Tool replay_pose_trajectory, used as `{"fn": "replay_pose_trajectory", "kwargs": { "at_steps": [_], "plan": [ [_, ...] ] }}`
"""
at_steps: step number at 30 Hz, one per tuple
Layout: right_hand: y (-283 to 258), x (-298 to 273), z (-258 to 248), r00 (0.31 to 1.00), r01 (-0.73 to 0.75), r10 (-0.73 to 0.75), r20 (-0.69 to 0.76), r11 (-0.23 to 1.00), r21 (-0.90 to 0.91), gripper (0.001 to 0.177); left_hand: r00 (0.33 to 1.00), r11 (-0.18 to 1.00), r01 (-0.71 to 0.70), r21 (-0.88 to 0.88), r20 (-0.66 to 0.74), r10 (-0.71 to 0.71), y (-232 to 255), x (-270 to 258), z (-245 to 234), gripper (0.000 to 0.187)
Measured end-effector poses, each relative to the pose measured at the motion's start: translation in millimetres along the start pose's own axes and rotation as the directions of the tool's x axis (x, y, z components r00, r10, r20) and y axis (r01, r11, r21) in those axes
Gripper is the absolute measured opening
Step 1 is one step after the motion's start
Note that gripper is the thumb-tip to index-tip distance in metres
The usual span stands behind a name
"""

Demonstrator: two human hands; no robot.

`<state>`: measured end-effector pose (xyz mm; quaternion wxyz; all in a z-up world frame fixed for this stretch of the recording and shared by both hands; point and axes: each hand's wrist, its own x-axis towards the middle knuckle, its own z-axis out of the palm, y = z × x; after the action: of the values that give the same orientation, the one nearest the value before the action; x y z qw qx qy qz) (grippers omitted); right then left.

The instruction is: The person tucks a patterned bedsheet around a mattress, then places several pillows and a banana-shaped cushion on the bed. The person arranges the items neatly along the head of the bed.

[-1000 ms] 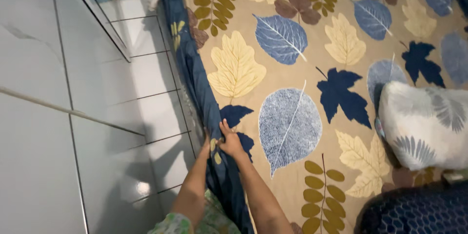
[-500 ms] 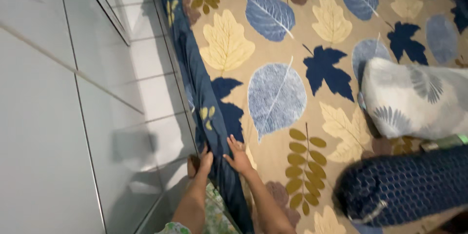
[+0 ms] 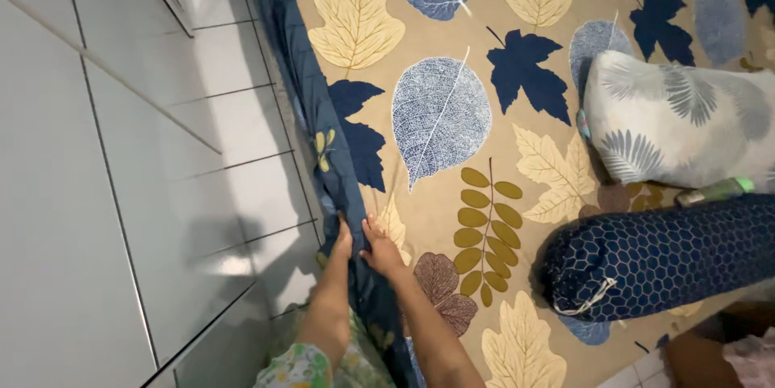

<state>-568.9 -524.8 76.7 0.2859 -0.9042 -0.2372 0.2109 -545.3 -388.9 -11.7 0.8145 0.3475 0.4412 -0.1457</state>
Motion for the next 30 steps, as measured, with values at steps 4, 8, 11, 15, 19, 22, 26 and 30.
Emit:
{"fn": "replay_pose_trajectory", "kwargs": {
  "at_steps": [4,8,11,15,19,22,26,30],
  "plan": [
    [0,-5,-3,1.000,0.027,-0.027,-0.011,0.999,-0.030,0.096,0.922,0.850,-0.243,0.468,-0.159,0.352,-1,0,-14,0.066],
    [-3,-4,-9,0.999,0.039,-0.039,0.016,0.998,-0.045,0.100,0.594,0.341,-0.455,0.823,-0.006,0.804,-14,-4,-34,0.054],
    [-1,-6,-12,0.995,0.093,-0.094,0.014,0.994,0.051,0.098,0.554,0.210,-0.687,0.696,0.314,0.771,-34,8,-45,0.054],
    [2,-18,-3,0.998,0.068,-0.067,-0.009,0.991,0.116,0.097,0.824,0.263,-0.404,0.876,0.224,0.521,-76,25,-64,0.055],
    [3,-44,6,0.993,0.109,-0.103,-0.053,0.985,0.135,0.095,0.985,0.879,-0.171,0.445,0.045,0.168,-111,19,-59,0.057],
    [-4,-77,15,0.991,0.118,-0.105,-0.080,0.979,0.165,0.093,0.978,0.962,0.161,-0.220,0.166,-0.126,-123,-2,-50,0.058],
    [-12,-142,19,0.999,-0.040,0.042,-0.007,0.984,0.173,0.092,0.844,0.887,-0.429,0.172,-0.274,0.461,-147,-52,-42,0.056],
    [-16,-210,24,0.998,-0.054,0.057,-0.018,0.993,0.104,0.098,0.808,0.699,-0.420,0.578,-0.112,0.578,-200,-124,-62,0.070]
  ]
}}
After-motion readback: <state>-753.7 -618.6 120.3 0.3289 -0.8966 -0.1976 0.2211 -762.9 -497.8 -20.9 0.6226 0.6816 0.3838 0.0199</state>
